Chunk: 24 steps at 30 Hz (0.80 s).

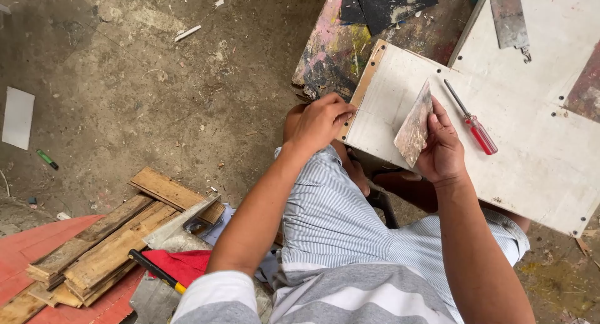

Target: Fastening and preparing metal components on a white panel using a screwdriver and a putty knife.

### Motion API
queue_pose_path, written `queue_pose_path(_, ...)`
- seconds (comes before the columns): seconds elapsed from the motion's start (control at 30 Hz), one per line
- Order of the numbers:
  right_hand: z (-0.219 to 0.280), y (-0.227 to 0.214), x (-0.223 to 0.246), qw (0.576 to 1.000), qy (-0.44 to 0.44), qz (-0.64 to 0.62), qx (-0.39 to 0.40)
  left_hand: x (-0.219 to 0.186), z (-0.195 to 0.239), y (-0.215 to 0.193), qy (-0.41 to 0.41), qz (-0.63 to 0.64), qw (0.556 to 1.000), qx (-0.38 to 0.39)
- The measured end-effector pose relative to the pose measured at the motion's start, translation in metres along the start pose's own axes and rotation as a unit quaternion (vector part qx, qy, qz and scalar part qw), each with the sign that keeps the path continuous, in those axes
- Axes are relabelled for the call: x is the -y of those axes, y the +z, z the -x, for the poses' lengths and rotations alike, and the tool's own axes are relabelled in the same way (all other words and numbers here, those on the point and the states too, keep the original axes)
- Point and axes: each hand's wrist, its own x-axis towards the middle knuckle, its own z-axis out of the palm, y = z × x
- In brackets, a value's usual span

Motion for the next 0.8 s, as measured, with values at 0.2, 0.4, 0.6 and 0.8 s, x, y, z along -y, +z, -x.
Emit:
queue_pose_path(0.2,0.001,0.005,0.003,1.0,0.0,-0.01,0.0,0.021,-0.002,0.015,0.037,-0.114,0.99,0.074)
queue_pose_path(0.4,-0.005,-0.013,-0.004,0.999,0.002,-0.035,0.012,0.039,0.01,-0.001,-0.008,-0.065,0.994,-0.09)
queue_pose_path(0.6,-0.007,-0.015,-0.003,0.999,0.011,-0.026,0.016,0.026,0.019,-0.003,-0.009,-0.085,0.99,-0.116)
queue_pose_path(0.8,-0.002,0.001,0.005,0.999,0.011,-0.027,0.021,0.005,0.015,0.004,-0.123,0.068,0.981,-0.134)
